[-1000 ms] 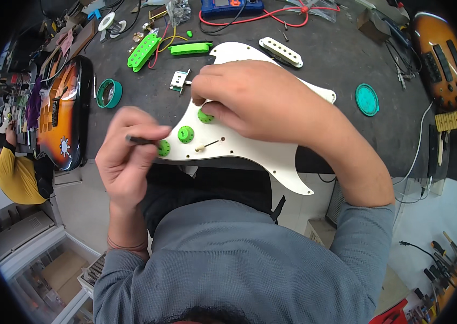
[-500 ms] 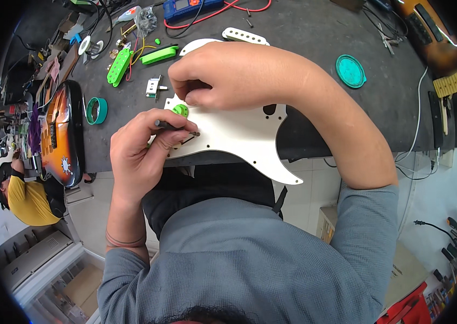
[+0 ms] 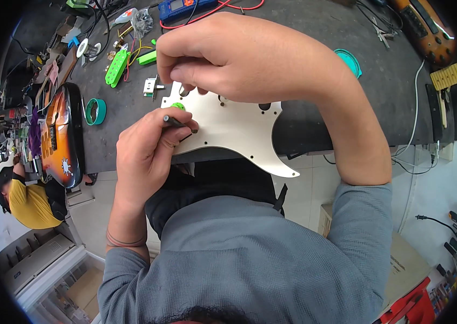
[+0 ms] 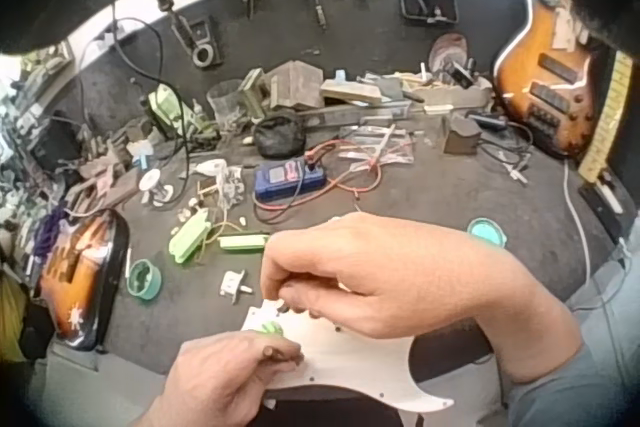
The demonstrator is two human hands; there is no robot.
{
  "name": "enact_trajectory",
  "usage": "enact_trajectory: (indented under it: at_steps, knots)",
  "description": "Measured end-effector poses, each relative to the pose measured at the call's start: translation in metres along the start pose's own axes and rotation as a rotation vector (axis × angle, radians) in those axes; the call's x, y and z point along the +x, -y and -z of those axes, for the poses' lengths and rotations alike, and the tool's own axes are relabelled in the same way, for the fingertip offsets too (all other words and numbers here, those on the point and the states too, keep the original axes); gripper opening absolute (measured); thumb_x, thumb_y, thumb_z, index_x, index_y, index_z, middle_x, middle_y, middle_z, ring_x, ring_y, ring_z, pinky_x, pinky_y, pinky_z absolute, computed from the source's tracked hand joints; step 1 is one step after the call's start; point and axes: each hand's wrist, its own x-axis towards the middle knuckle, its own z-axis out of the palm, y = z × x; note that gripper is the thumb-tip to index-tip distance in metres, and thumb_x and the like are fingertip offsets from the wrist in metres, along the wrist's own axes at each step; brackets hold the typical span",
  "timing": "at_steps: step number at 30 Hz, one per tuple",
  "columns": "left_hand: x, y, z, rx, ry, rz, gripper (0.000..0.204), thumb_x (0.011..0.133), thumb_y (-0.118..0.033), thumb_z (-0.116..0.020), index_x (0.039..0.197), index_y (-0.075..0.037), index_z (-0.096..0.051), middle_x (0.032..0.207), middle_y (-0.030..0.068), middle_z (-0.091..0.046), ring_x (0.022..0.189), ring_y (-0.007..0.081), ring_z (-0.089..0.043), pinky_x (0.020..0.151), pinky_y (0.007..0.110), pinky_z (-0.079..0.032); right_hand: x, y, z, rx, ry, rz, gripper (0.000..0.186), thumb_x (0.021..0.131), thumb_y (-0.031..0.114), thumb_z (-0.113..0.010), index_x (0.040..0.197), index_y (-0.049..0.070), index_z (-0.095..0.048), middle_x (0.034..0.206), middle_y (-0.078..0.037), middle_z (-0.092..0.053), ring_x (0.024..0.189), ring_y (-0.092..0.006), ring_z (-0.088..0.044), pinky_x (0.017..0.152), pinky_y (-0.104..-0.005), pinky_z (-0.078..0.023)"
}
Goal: The person assembles a guitar pickguard by inserting and pressing components into the white plastic plate by hand and using a screwdriver to tighten fasteners.
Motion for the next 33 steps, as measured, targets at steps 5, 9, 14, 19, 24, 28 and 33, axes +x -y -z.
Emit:
enact_trajectory:
  at_steps: [5,9,14,19,24,28,33]
  knots:
    - [0.001,0.002,0.002,0.000,0.009,0.000,0.023,0.094,0.007,-0.078,0.114,-0.003,-0.071,0.100,0.0105,-0.079,0.090,0.0305,-0.080,0.078,0.041,-0.063,-0.016,0.008,-0.014,0.008,-0.047,0.000,0.011,0.108,0.010,-0.069,0.112,0.000,-0.072,0.095,-0.013,-0.074,0.085,-0.0250,-0.073,0.078,-0.0374,-0.057]
    - [0.002,0.000,-0.002,0.114,-0.016,-0.176,0.028,0.090,0.007,-0.078,0.115,-0.003,-0.072,0.098,0.0119,-0.077,0.091,0.0340,-0.078,0.077,0.044,-0.062,-0.039,0.048,-0.035,-0.388,-0.165,-0.012,0.022,0.102,0.025,-0.080,0.101,0.005,-0.071,0.089,-0.010,-0.073,0.078,-0.0320,-0.072,0.070,-0.0408,-0.056]
    - [-0.003,-0.002,-0.004,0.127,-0.034,-0.192,0.034,0.085,0.007,-0.078,0.117,-0.003,-0.071,0.100,0.0125,-0.074,0.094,0.0356,-0.074,0.080,0.046,-0.061,-0.044,0.060,-0.064,-0.748,-0.217,0.021,0.029,0.098,0.033,-0.083,0.093,0.010,-0.066,0.079,-0.005,-0.068,0.069,-0.0283,-0.069,0.063,-0.0419,-0.052]
    - [-0.006,-0.002,-0.008,0.112,-0.071,-0.195,0.029,0.085,0.005,-0.078,0.110,-0.003,-0.069,0.098,0.0118,-0.070,0.094,0.0346,-0.072,0.081,0.046,-0.060,-0.049,0.071,-0.075,-0.925,-0.119,-0.127,0.025,0.103,0.032,-0.076,0.093,0.011,-0.066,0.079,-0.004,-0.069,0.073,-0.0220,-0.073,0.063,-0.0371,-0.053]
    - [-0.007,0.000,-0.010,0.130,-0.045,-0.183,0.024,0.084,0.004,-0.079,0.101,-0.003,-0.063,0.095,0.0120,-0.066,0.090,0.0340,-0.070,0.079,0.047,-0.059,-0.047,0.056,-0.066,-0.818,-0.096,0.030,0.013,0.099,0.020,-0.071,0.093,0.011,-0.064,0.084,-0.005,-0.068,0.080,-0.0233,-0.071,0.076,-0.0383,-0.052]
    - [-0.003,0.003,-0.009,0.125,-0.030,-0.202,0.026,0.084,0.002,-0.080,0.098,-0.003,-0.059,0.095,0.0125,-0.066,0.090,0.0348,-0.069,0.078,0.048,-0.059,-0.042,0.054,-0.060,-0.856,-0.026,0.107,0.010,0.095,0.016,-0.067,0.094,0.010,-0.060,0.093,-0.007,-0.064,0.089,-0.0231,-0.067,0.084,-0.0375,-0.050]
    - [-0.002,0.000,-0.005,0.113,0.013,-0.145,0.029,0.084,0.000,-0.082,0.100,-0.002,-0.059,0.098,0.0136,-0.067,0.095,0.0368,-0.070,0.081,0.048,-0.059,-0.042,0.066,-0.053,-0.944,0.119,0.104,0.014,0.092,0.019,-0.066,0.097,0.009,-0.059,0.099,-0.007,-0.060,0.096,-0.0240,-0.063,0.090,-0.0396,-0.049]
